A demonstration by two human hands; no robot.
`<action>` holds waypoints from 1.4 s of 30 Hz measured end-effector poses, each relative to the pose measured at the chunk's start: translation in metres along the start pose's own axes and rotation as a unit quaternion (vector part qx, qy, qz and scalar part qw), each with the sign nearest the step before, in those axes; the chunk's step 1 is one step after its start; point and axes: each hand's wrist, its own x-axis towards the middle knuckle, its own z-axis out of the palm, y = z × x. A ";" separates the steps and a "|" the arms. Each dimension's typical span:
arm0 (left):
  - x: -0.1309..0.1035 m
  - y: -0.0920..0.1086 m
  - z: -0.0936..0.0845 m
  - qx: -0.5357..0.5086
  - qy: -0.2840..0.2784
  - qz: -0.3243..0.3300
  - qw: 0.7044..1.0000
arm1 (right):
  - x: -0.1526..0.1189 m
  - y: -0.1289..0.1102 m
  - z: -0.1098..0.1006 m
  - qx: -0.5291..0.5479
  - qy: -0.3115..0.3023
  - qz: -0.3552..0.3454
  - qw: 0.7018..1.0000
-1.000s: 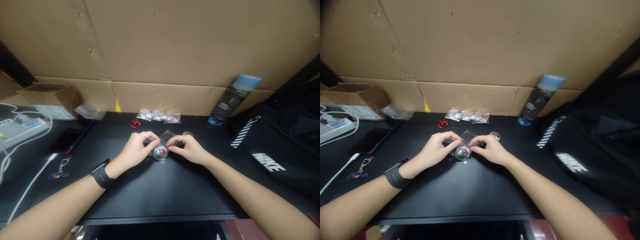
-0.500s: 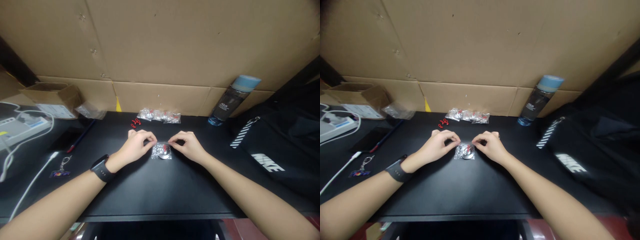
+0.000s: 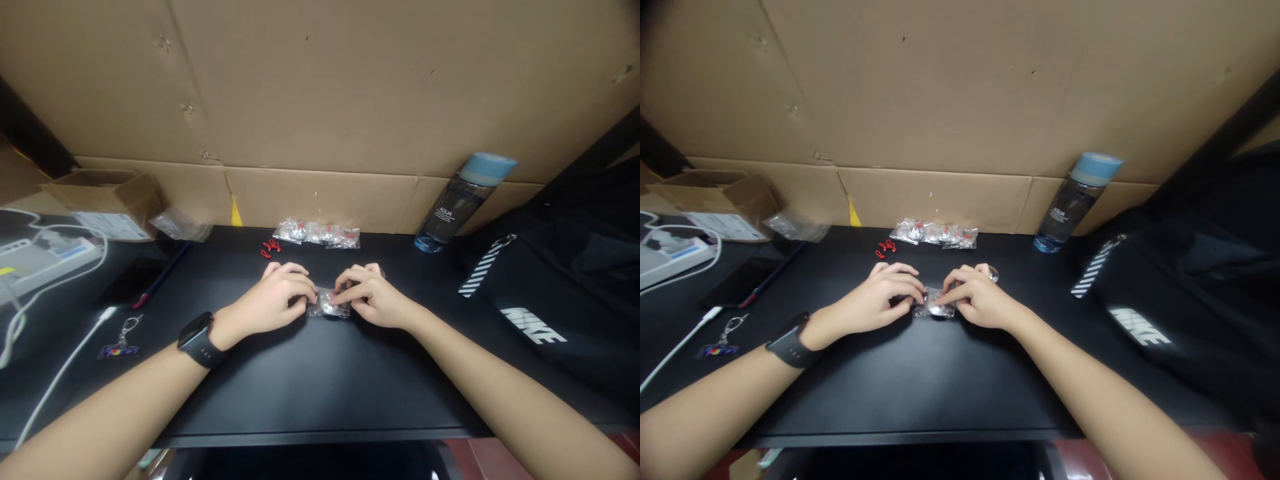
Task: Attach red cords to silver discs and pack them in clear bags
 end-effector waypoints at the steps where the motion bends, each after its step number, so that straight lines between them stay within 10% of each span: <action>1: 0.000 0.002 0.001 -0.002 -0.001 -0.007 1.000 | 0.000 -0.001 -0.001 0.003 -0.001 0.002 1.000; 22: -0.003 0.006 0.006 0.013 0.012 -0.064 0.998 | 0.001 -0.009 -0.011 0.033 -0.080 0.080 0.993; 32: -0.006 0.001 -0.007 0.060 0.038 -0.089 0.993 | 0.005 -0.040 0.002 -0.017 -0.033 0.137 0.990; 42: -0.012 -0.005 -0.006 0.111 0.028 -0.116 0.987 | 0.010 -0.017 0.001 -0.032 0.008 0.140 0.990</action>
